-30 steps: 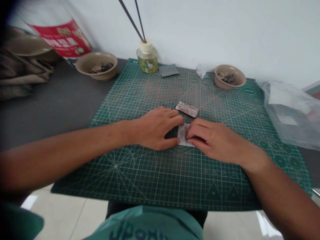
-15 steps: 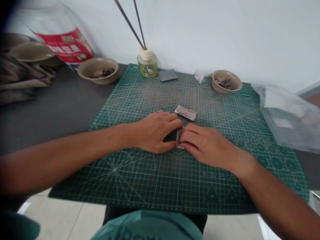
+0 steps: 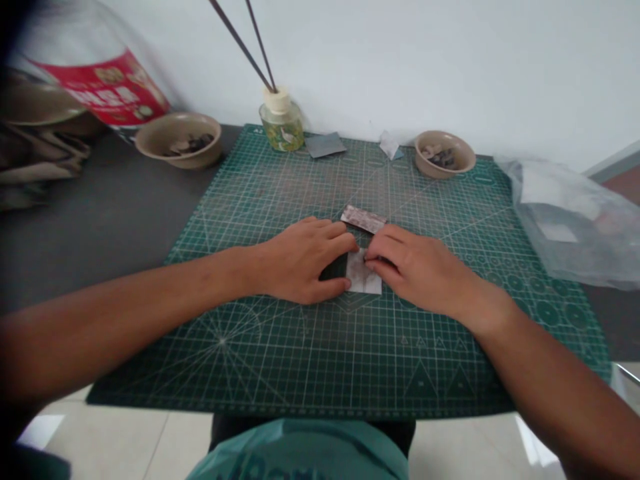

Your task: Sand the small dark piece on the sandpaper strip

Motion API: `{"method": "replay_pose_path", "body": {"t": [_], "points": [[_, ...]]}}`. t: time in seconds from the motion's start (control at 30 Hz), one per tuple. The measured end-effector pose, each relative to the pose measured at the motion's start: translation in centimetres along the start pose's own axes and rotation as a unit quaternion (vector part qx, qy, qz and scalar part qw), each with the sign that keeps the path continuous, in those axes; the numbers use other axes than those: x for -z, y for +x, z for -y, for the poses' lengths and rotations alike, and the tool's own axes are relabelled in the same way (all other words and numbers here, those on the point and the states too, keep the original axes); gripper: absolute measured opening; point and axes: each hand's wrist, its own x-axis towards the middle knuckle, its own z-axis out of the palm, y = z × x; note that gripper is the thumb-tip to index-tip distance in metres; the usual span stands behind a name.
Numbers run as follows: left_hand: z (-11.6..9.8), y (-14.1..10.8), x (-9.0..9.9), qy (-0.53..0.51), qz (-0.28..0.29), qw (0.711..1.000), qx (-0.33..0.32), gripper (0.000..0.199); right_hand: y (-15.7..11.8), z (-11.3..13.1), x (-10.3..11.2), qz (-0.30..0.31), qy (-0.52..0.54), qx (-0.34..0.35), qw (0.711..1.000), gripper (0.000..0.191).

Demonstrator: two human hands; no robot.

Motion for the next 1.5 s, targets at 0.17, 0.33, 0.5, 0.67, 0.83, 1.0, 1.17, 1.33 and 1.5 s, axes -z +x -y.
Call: {"method": "replay_pose_path", "body": {"t": [0.17, 0.33, 0.5, 0.67, 0.83, 1.0, 1.17, 1.33, 1.5], "points": [[0.0, 0.0, 0.0, -0.007, 0.003, 1.000, 0.003, 0.039, -0.3, 0.3, 0.2, 0.030, 0.036, 0.027, 0.999, 0.014], [-0.1, 0.0, 0.1, -0.007, 0.005, 1.000, 0.008, 0.038, -0.1, 0.9, -0.3, 0.019, 0.021, 0.039, 0.999, 0.014], [0.0, 0.1, 0.1, -0.002, 0.009, 1.000, 0.007, 0.038, 0.0, 0.6, -0.2, 0.005, -0.005, 0.008, 1.000, 0.012], [-0.1, 0.1, 0.2, -0.007, 0.008, 1.000, 0.008, 0.038, 0.0, 0.8, -0.5, 0.017, 0.002, 0.033, 0.999, 0.014], [0.0, 0.1, 0.1, 0.002, 0.012, 1.000, 0.007, 0.038, -0.1, 0.2, 0.0, -0.006, -0.036, -0.020, 0.999, 0.012], [0.0, 0.1, 0.0, -0.010, 0.006, 1.000, 0.004, 0.038, 0.0, 0.9, -0.4, 0.021, 0.005, 0.047, 0.999, 0.015], [-0.1, 0.1, 0.1, -0.005, 0.009, 1.000, 0.009, 0.037, 0.1, 0.5, -0.4, -0.014, -0.042, 0.001, 0.999, 0.013], [0.0, 0.1, 0.2, -0.015, 0.011, 1.000, 0.005, 0.038, 0.1, 1.1, -0.3, 0.022, 0.024, 0.049, 0.998, 0.014], [0.0, 0.0, 0.2, -0.004, 0.011, 1.000, 0.007, 0.036, 0.2, 0.7, -0.2, -0.011, -0.035, -0.002, 0.999, 0.014]]}}
